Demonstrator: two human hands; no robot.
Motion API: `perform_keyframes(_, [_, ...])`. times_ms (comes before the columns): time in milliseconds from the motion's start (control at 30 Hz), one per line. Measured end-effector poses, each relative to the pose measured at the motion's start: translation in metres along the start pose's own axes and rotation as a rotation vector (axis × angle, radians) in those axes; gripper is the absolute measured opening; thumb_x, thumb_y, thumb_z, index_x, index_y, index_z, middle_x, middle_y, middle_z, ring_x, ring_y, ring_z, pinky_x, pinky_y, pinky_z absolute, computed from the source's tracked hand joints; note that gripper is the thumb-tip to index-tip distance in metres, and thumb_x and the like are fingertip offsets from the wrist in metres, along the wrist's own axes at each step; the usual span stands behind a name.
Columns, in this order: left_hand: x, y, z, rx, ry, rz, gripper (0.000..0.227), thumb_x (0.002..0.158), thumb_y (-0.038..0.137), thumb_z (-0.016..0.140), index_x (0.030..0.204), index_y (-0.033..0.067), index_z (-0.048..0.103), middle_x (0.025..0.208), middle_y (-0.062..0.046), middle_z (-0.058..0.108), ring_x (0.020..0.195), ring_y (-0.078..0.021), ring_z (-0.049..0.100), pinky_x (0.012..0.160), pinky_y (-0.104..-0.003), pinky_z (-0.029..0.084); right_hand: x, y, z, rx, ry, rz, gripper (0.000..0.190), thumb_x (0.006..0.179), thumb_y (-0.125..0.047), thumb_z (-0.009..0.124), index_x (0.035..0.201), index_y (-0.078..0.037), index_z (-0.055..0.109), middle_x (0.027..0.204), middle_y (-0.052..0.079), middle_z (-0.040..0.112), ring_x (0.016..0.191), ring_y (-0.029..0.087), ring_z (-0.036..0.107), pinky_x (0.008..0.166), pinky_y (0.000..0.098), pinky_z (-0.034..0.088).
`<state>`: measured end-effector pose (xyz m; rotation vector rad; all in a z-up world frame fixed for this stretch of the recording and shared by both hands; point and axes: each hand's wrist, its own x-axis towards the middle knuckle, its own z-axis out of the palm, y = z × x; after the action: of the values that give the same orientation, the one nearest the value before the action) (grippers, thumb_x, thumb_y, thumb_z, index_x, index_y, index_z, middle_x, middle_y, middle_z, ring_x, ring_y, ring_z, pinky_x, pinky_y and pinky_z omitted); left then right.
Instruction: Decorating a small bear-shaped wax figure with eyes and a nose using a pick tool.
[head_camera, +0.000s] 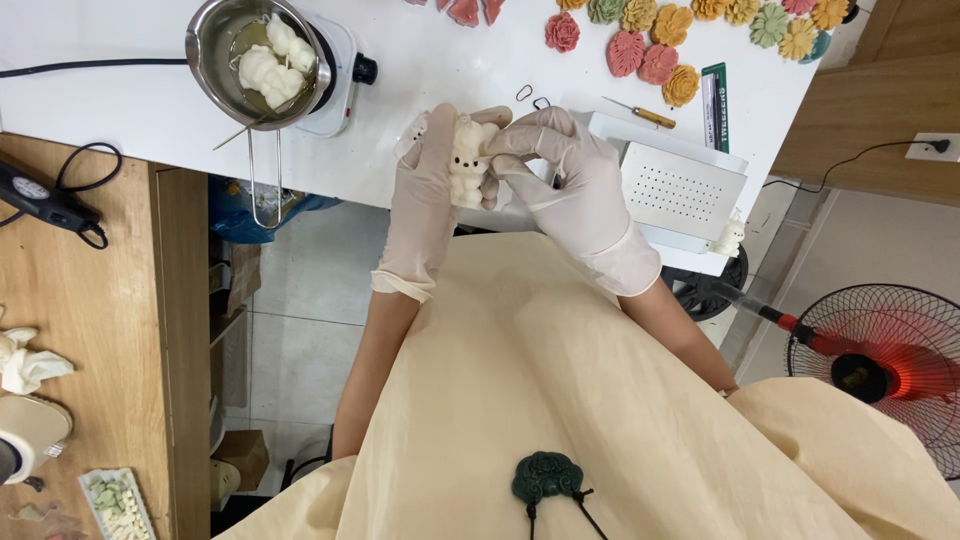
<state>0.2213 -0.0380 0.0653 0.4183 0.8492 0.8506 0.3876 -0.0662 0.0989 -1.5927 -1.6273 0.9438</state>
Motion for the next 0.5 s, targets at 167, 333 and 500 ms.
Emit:
perform_keyframes(167, [-0.0005, 0.0009, 0.0004, -0.018, -0.007, -0.003, 0.057, 0.108, 0.046, 0.049, 0.121, -0.0048, 0.072, 0.079, -0.003, 0.064, 0.063, -0.0137, 0.059, 0.059, -0.028, 0.050, -0.0014, 0.0018, 0.0010, 0.001, 0.011, -0.014, 0.020, 0.093, -0.002, 0.078, 0.111, -0.010, 0.077, 0.108, 0.005, 0.071, 0.095, 0.017, 0.070, 0.082, 0.0289, 0.054])
perform_keyframes(333, [-0.0010, 0.0008, -0.0006, -0.020, -0.013, 0.006, 0.058, 0.108, 0.046, 0.048, 0.120, -0.0045, 0.072, 0.080, -0.003, 0.064, 0.063, -0.0132, 0.059, 0.059, -0.028, 0.051, -0.0033, 0.0023, 0.0027, 0.014, -0.001, -0.023, 0.019, 0.095, -0.002, 0.077, 0.112, -0.010, 0.076, 0.109, 0.005, 0.070, 0.098, 0.017, 0.070, 0.085, 0.0287, 0.055])
perform_keyframes(500, [-0.0012, 0.0028, -0.0037, -0.021, -0.010, -0.001, 0.057, 0.108, 0.047, 0.050, 0.120, -0.0051, 0.071, 0.082, -0.005, 0.068, 0.063, -0.0140, 0.060, 0.058, -0.029, 0.051, -0.0054, 0.0037, 0.0056, 0.021, 0.014, -0.029, 0.020, 0.095, -0.001, 0.077, 0.112, -0.010, 0.076, 0.111, 0.005, 0.070, 0.098, 0.017, 0.068, 0.085, 0.0293, 0.052])
